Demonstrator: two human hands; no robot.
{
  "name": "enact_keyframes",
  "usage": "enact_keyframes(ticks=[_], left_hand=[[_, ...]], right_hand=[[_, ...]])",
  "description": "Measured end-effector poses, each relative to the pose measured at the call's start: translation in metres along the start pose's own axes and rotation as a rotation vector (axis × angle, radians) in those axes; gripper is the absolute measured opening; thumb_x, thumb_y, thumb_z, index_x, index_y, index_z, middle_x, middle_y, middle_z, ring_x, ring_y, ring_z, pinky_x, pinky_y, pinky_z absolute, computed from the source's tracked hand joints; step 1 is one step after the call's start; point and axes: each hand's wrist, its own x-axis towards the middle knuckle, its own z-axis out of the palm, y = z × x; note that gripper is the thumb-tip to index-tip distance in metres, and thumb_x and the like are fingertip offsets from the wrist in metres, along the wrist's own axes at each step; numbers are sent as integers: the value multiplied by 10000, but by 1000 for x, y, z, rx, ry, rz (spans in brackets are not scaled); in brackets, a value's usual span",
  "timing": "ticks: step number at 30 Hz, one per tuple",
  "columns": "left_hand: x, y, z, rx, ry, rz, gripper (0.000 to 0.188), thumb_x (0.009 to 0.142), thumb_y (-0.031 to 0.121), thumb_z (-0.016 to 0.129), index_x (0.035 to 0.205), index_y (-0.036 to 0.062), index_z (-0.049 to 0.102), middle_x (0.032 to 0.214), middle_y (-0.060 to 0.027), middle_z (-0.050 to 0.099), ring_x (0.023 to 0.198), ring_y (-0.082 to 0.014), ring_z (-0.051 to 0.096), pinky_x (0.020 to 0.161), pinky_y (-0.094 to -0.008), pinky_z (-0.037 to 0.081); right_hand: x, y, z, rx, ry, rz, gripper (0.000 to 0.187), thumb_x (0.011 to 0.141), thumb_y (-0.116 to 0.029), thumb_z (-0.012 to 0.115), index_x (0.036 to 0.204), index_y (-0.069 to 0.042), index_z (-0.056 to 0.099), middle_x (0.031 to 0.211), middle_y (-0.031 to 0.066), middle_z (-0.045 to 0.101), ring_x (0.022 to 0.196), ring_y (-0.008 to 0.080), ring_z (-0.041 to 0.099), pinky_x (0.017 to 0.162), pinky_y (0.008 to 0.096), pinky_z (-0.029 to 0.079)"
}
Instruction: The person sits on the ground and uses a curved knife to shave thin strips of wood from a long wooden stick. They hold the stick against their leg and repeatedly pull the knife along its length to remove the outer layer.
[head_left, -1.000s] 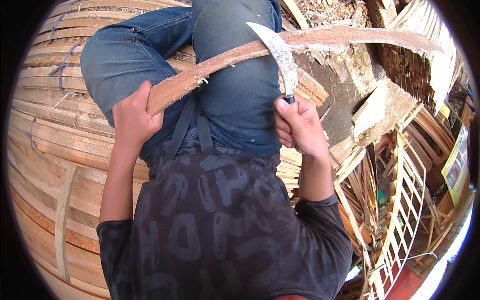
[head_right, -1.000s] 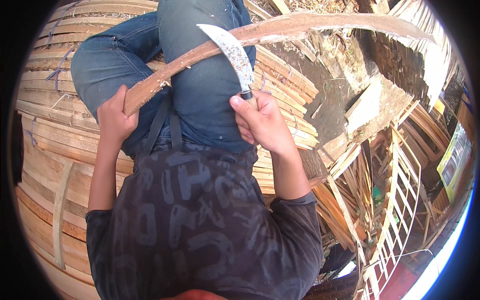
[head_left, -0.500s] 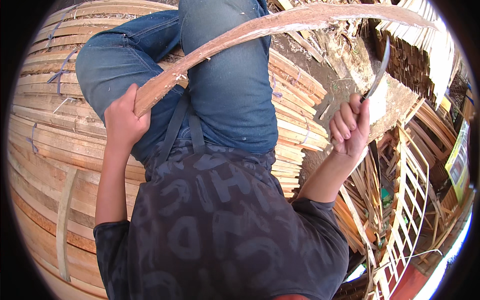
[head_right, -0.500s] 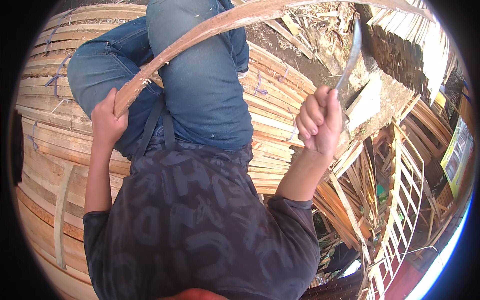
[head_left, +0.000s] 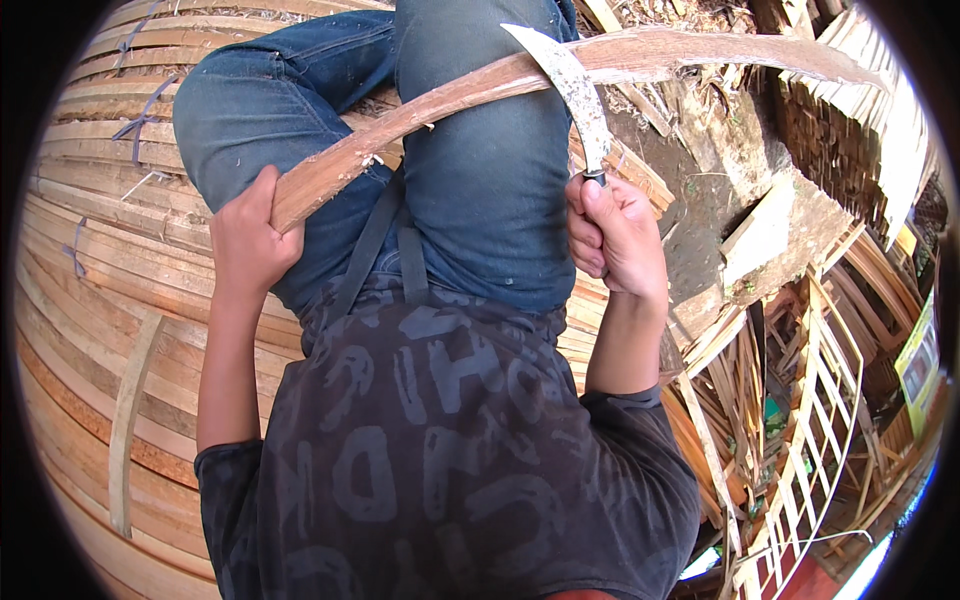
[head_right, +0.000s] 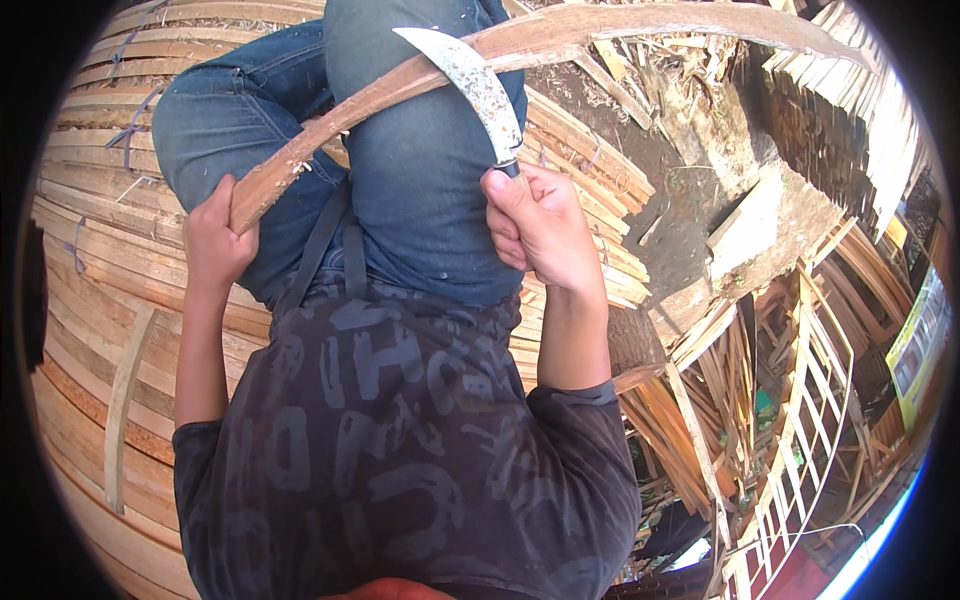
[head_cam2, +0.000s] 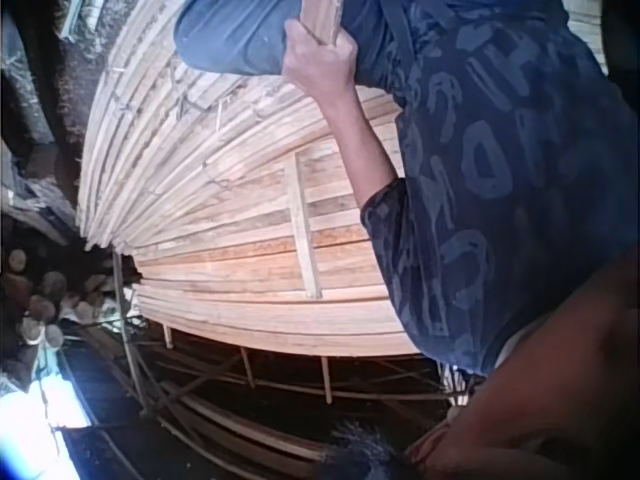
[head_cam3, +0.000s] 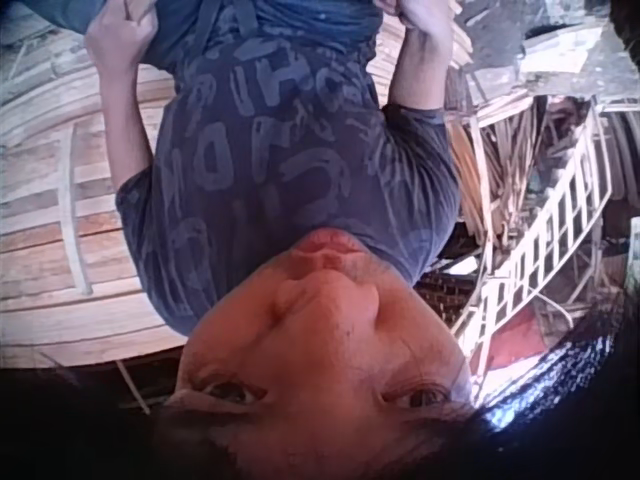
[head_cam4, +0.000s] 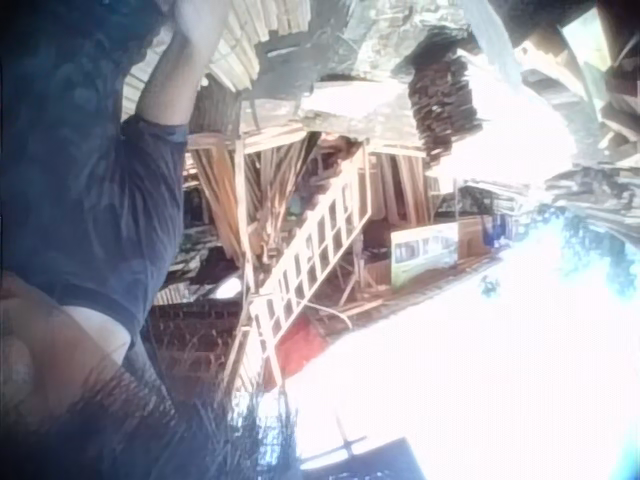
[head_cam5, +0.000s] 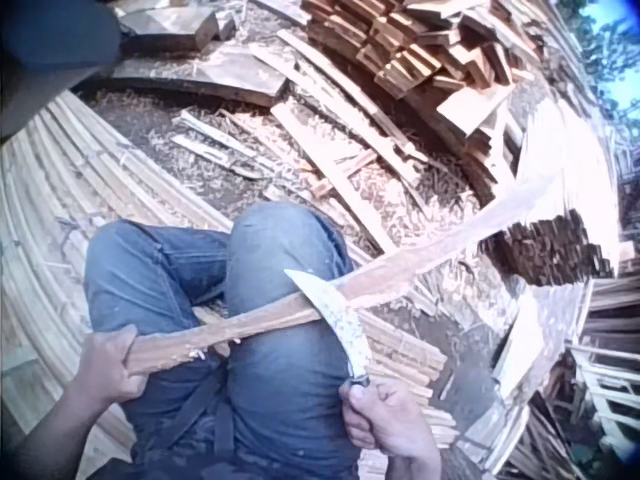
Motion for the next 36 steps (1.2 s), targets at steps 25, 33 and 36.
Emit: enact_keyframes(ticks=[25,33,36], left_hand=[[2,-1,10,-25,-1,41,328,677,105,601,995,32,572,730,-189,602,704,-408,602,605,-452,467],[5,1,15,-25,24,63,319,680,112,602,988,36,566,737,-191,608,708,-409,604,608,-459,469],[2,-2,12,-29,-14,18,319,681,113,602,990,41,565,739,-192,607,711,-412,601,610,-461,469]], right_hand=[[-5,11,12,-118,81,-34,339,1002,-338,484,814,-56,476,521,-17,368,367,49,329,327,191,263],[-1,18,20,-16,86,-41,301,988,-245,533,754,-76,448,513,-23,393,366,50,346,329,214,279],[-5,2,-4,-82,155,-94,283,990,-246,530,786,-57,480,514,-22,397,370,48,339,335,213,285]])
